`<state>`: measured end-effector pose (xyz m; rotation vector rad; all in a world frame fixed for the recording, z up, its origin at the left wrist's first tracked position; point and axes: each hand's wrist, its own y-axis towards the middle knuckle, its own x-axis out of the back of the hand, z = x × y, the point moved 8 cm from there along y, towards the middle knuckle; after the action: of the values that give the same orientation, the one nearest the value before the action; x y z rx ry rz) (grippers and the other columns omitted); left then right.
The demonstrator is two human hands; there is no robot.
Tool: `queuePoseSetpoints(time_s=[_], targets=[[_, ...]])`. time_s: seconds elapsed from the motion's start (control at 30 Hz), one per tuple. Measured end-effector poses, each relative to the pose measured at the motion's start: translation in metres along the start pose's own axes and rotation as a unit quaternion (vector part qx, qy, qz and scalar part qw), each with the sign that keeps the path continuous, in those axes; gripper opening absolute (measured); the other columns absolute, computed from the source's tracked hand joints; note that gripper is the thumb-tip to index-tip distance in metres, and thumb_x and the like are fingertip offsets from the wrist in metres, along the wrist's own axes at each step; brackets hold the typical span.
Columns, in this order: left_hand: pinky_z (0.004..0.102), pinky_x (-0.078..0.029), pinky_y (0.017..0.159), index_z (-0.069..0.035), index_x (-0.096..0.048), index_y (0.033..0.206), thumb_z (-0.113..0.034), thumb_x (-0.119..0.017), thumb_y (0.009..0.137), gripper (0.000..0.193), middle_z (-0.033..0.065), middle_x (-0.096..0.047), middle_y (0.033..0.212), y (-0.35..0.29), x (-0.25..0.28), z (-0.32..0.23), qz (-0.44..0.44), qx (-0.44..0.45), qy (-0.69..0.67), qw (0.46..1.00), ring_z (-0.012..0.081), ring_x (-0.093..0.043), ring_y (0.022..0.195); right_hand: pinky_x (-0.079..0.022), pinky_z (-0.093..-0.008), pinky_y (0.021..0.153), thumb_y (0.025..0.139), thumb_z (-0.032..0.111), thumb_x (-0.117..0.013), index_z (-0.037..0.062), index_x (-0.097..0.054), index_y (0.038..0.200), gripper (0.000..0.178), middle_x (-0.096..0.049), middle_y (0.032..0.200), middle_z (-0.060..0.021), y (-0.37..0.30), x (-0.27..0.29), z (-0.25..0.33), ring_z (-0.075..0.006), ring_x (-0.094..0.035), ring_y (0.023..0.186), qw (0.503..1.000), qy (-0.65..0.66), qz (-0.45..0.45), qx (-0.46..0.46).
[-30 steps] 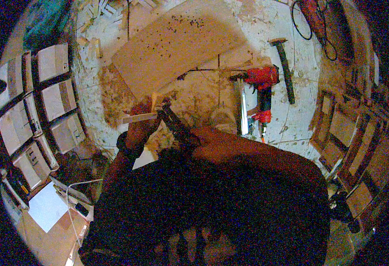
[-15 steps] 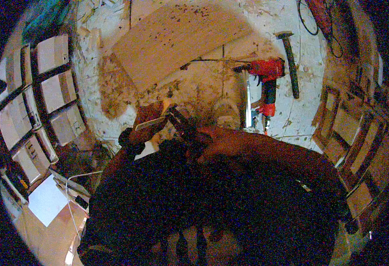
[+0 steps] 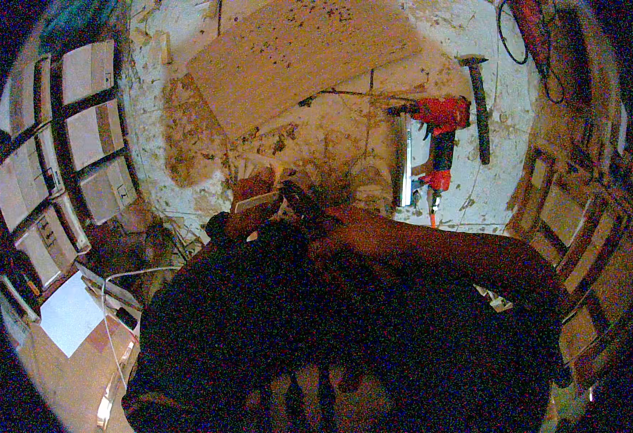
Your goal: The person assembles small wooden blocks into a rectangular frame using a pneumatic nail gun and pliers. They repeatedly position the blocks, drive nails, and trim protruding nail ends, then place the completed frame aside.
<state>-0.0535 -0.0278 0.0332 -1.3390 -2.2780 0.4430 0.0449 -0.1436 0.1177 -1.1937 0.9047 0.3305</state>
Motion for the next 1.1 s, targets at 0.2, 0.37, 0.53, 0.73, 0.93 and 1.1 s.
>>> queuePoseSetpoints(time_s=[0.2,0.37,0.53,0.73,0.93,1.1], targets=[[0.0299,-0.037,0.045,-0.004,-0.053,0.072,-0.034,-0.035,0.097,0.043,0.0039,-0.049,0.052,-0.005,0.007,-0.008,-0.001,-0.056,0.073,0.996,0.0127,-0.044,0.045,-0.053,-0.0321,0.060,0.084,0.014,-0.060,0.0006,-0.048,0.108,0.029,-0.060,0.085,-0.0098,0.000,0.003,-0.004,-0.0209,-0.062,0.071,0.999,-0.021,-0.024,-0.035],[0.0319,-0.040,0.046,-0.002,-0.059,0.083,-0.035,-0.034,0.097,0.044,0.0063,-0.052,0.053,-0.004,0.012,-0.004,0.050,-0.067,0.075,0.994,0.0148,-0.049,0.046,-0.052,-0.0316,0.058,0.084,0.013,-0.060,0.0006,-0.047,0.112,0.033,-0.060,0.085,-0.0090,0.003,-0.001,-0.004,-0.0197,-0.061,0.070,0.999,-0.007,-0.017,-0.050],[0.0300,-0.041,0.046,-0.001,-0.059,0.114,-0.035,-0.035,0.097,0.045,0.0057,-0.051,0.051,-0.001,0.020,0.005,0.164,-0.087,0.168,0.968,0.0132,-0.048,0.044,-0.052,-0.0303,0.061,0.084,0.012,-0.059,0.0004,-0.046,0.114,0.035,-0.059,0.085,-0.0087,0.005,-0.001,-0.002,-0.0189,-0.060,0.070,0.999,-0.042,-0.017,-0.028],[0.0318,-0.043,0.054,0.001,-0.057,0.107,-0.031,-0.055,0.088,0.037,0.0101,-0.056,0.072,0.002,0.030,0.001,0.072,-0.127,0.105,0.984,0.0219,-0.054,0.061,-0.051,-0.0304,0.066,0.082,0.008,-0.058,0.0021,-0.046,0.117,0.037,-0.060,0.093,-0.0082,0.015,0.004,-0.002,-0.0182,-0.059,0.079,1.000,-0.017,-0.017,-0.010],[0.0441,-0.043,0.075,0.005,-0.047,0.108,-0.019,-0.063,0.075,0.044,0.0218,-0.053,0.097,0.003,0.025,-0.006,-0.016,-0.117,0.317,0.941,0.0378,-0.052,0.089,-0.048,-0.0323,0.080,0.073,0.002,-0.056,0.0025,-0.046,0.118,0.046,-0.060,0.105,-0.0072,0.023,0.011,0.006,-0.0180,-0.057,0.092,0.997,-0.063,-0.037,0.021],[0.0442,-0.044,0.078,0.006,-0.048,0.108,-0.019,-0.063,0.075,0.044,0.0217,-0.053,0.099,-0.003,0.025,-0.034,-0.063,-0.192,0.362,0.910,0.0374,-0.052,0.091,-0.046,-0.0319,0.084,0.070,0.001,-0.055,0.0039,-0.045,0.119,0.050,-0.059,0.106,-0.0079,0.023,0.006,0.008,-0.0179,-0.056,0.095,0.998,-0.037,-0.033,0.033]])
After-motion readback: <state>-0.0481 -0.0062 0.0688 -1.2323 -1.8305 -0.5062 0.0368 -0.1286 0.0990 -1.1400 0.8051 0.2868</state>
